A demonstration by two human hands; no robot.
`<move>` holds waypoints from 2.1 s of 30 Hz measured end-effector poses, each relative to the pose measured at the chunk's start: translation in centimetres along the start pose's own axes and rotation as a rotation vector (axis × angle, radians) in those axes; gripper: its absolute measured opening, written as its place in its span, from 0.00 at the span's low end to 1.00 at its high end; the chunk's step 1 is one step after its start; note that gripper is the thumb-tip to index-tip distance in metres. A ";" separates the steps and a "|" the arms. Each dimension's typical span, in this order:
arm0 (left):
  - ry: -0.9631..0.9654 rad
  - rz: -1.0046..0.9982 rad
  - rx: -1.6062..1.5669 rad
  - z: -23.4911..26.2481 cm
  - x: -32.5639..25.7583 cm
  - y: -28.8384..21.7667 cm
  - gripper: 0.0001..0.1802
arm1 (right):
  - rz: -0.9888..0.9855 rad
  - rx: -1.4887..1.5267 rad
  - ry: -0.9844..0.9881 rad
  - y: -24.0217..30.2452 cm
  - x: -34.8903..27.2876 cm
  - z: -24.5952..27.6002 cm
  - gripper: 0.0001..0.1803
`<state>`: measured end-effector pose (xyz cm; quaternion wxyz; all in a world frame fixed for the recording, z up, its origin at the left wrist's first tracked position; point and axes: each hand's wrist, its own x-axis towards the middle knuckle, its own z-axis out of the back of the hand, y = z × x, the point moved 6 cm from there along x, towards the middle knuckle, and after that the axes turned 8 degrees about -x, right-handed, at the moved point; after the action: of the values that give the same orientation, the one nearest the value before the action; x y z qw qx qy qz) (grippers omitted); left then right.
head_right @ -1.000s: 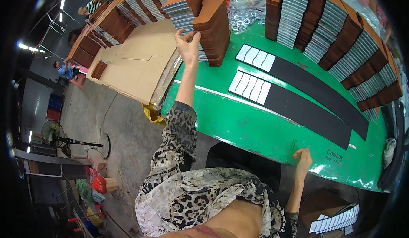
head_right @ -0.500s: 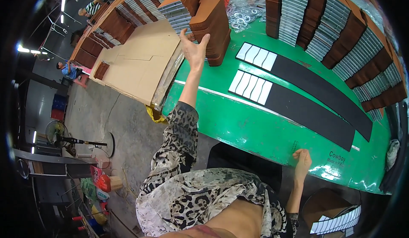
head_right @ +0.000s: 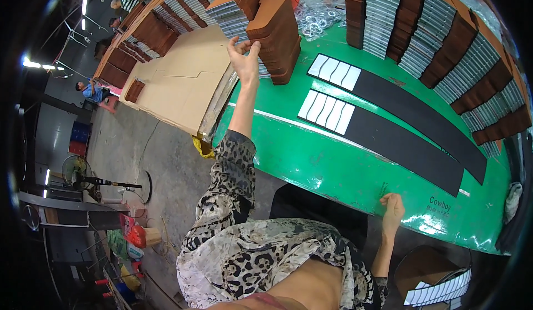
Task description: Assembling small wooden furniture components by applying adhesive pads or strips and stacking them.
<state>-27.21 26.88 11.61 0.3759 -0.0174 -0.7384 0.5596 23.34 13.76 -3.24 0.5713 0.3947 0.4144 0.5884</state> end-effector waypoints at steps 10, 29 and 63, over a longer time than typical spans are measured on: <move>0.037 0.000 0.041 0.1 -0.8 0.2 0.34 | -0.013 -0.011 0.004 0.2 -0.1 0.0 0.17; -0.022 -0.144 0.458 -3.0 -0.4 -4.1 0.45 | 0.217 -0.019 0.100 9.4 4.9 -3.5 0.15; 0.091 -0.171 0.209 -4.1 -3.1 -3.4 0.40 | -0.172 0.359 0.545 27.6 26.8 -29.3 0.37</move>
<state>-21.29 27.61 13.17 0.4550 0.0594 -0.6570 0.5982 -14.66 39.40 12.32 0.4083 0.2807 0.6806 0.5397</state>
